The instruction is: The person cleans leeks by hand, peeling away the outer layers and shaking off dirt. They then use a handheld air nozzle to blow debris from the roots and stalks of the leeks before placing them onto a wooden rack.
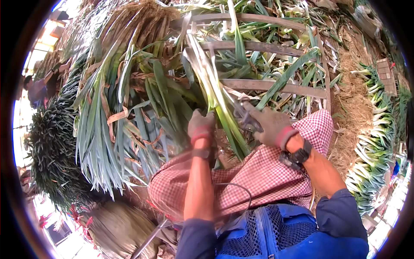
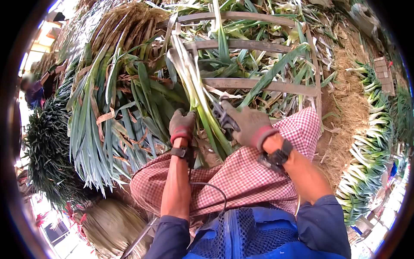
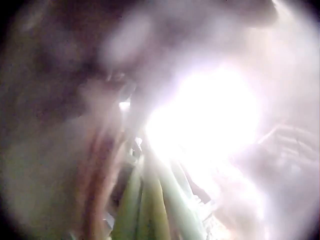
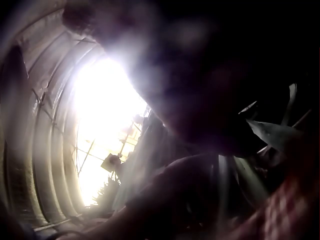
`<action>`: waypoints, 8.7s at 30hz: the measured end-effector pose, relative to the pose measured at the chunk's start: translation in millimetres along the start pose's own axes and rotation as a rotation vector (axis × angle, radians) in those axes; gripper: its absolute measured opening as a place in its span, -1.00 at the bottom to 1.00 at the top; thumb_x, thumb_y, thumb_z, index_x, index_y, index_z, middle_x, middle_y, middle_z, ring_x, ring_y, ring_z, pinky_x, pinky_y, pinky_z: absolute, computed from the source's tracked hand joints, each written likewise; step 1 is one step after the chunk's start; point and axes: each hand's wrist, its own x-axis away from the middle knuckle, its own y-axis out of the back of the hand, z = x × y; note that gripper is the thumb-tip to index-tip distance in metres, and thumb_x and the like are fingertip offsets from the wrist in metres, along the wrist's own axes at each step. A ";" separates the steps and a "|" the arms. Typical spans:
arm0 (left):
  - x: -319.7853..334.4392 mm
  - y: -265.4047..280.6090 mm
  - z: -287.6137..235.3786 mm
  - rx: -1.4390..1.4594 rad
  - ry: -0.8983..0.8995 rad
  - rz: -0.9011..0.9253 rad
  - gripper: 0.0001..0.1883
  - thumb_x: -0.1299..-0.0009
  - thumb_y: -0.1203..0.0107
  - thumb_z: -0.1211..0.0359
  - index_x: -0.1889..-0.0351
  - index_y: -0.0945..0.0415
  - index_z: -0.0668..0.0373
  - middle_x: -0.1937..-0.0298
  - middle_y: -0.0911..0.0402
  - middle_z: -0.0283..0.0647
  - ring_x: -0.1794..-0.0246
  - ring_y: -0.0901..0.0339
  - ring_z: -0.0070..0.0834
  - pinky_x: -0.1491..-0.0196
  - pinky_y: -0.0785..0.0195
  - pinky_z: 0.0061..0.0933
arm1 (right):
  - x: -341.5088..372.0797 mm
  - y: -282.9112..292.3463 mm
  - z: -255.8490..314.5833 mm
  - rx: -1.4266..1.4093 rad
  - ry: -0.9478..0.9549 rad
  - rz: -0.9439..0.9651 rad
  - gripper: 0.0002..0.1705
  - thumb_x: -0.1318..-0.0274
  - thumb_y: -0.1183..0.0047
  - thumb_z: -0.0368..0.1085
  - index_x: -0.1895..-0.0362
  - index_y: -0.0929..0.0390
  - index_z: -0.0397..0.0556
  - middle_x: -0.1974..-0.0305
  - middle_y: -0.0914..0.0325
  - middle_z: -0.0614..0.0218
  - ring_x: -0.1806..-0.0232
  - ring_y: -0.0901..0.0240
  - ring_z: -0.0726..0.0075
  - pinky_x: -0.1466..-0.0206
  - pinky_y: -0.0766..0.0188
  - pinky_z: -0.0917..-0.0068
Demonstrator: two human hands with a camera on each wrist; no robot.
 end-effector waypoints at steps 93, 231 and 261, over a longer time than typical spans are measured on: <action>-9.5 -32.6 -26.8 0.615 0.132 0.502 -0.59 -0.49 -0.37 0.20 -0.06 -0.73 0.40 0.17 -0.76 -0.28 0.26 -0.62 -0.53 0.16 -0.53 -0.42 | 15.3 -5.1 -62.2 -0.335 0.116 -0.040 0.23 0.05 -0.38 -0.03 -0.75 -0.11 0.26 -0.23 -0.67 0.01 -0.11 -0.68 -0.17 -0.24 -0.60 0.12; -48.2 113.2 24.9 -0.094 -0.170 -0.353 -0.60 -0.46 -0.33 0.05 -0.03 -0.81 0.15 -0.06 -0.79 -0.02 -0.08 -0.73 -0.02 -0.21 -0.54 -0.14 | -29.2 -21.3 48.4 -0.274 0.178 -0.170 0.18 -0.13 -0.31 -0.01 -0.78 0.01 0.30 0.04 -0.70 -0.07 -0.04 -0.68 -0.23 -0.16 -0.59 -0.02; 41.4 4.4 -1.2 0.027 0.006 0.211 -0.40 -0.28 -0.49 -0.08 0.02 -0.70 0.26 0.14 -0.83 0.06 0.13 -0.82 -0.07 0.02 -0.63 -0.13 | 9.5 -17.3 -1.1 -0.097 0.327 -0.105 0.07 -0.03 -0.37 0.06 -0.63 -0.27 0.09 -0.19 -0.67 -0.04 -0.19 -0.64 -0.22 -0.30 -0.59 -0.01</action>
